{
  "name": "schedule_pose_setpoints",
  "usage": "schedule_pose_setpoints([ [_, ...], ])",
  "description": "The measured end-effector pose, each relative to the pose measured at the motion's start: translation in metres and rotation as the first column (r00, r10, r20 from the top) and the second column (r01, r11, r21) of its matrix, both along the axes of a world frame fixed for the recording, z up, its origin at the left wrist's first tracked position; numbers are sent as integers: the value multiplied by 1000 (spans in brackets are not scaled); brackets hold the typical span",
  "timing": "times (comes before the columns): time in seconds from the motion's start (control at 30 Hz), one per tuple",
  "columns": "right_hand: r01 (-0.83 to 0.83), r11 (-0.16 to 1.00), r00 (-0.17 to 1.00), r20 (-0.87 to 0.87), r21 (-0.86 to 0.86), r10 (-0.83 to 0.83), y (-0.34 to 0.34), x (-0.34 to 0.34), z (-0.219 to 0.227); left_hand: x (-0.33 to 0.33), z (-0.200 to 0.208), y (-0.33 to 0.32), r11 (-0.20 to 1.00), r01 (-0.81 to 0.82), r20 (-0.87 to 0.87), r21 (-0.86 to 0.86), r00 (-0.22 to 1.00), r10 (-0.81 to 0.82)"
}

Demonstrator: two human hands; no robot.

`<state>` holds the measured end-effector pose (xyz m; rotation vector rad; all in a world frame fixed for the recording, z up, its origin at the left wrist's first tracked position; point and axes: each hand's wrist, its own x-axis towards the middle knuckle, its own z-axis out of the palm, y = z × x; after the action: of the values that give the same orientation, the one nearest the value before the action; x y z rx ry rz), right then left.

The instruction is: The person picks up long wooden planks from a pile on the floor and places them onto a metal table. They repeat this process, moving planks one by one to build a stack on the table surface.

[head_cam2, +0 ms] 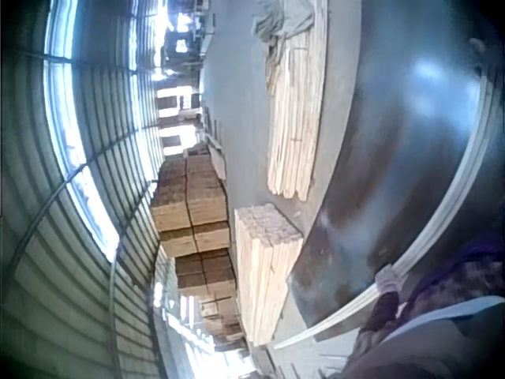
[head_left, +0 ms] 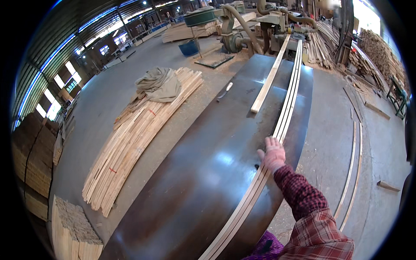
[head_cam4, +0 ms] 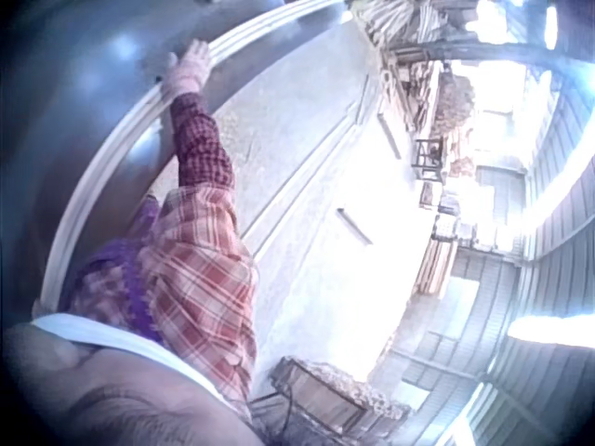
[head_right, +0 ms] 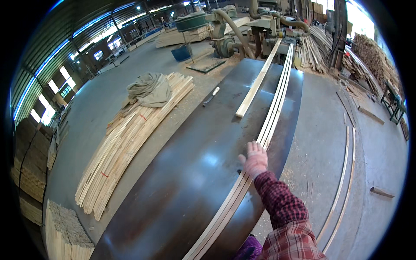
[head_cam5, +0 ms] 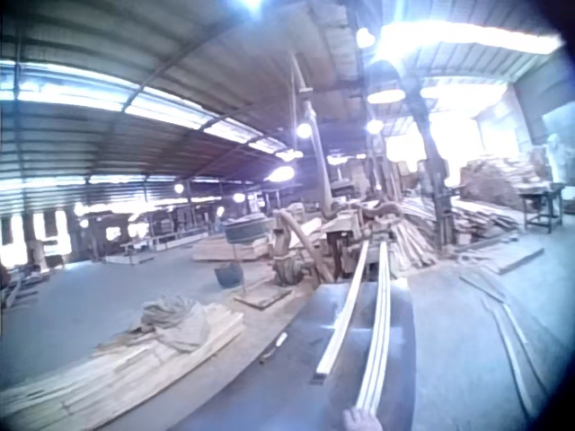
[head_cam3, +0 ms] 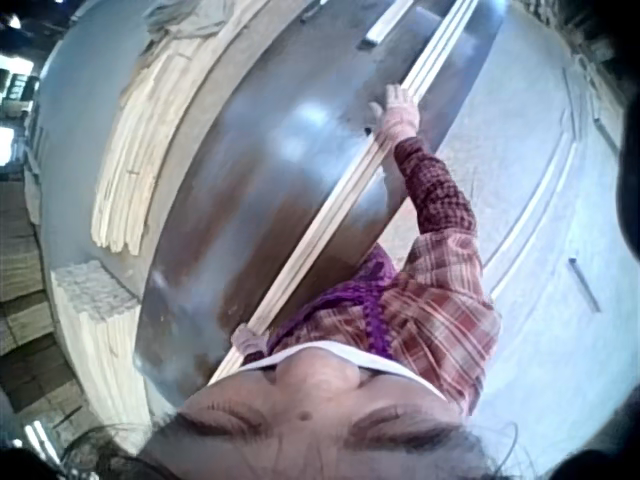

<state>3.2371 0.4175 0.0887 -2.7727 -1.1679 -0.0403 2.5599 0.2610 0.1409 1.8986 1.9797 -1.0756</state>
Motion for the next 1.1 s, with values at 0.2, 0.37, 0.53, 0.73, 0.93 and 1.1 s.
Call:
schedule_pose_setpoints([
  [0.2,44,969,998,-27,-242,-52,39,120,-10,52,12,18,987,-163,-152,11,975,163],
  [0.37,86,974,996,25,-212,-83,55,171,-13,58,10,24,934,-358,-174,14,919,355],
  [0.53,-70,997,963,-259,34,76,63,169,-12,41,-15,-30,942,-261,-158,211,942,297],
  [0.73,-208,956,967,-191,-208,169,81,172,-16,25,-39,-29,942,-258,-177,213,938,297],
  [0.93,-501,859,840,-181,107,512,55,94,-32,7,-16,-7,983,-163,123,81,981,152],
  [1.1,-832,518,445,-317,198,837,12,-93,-62,-34,-27,-22,984,-93,355,150,934,34],
])
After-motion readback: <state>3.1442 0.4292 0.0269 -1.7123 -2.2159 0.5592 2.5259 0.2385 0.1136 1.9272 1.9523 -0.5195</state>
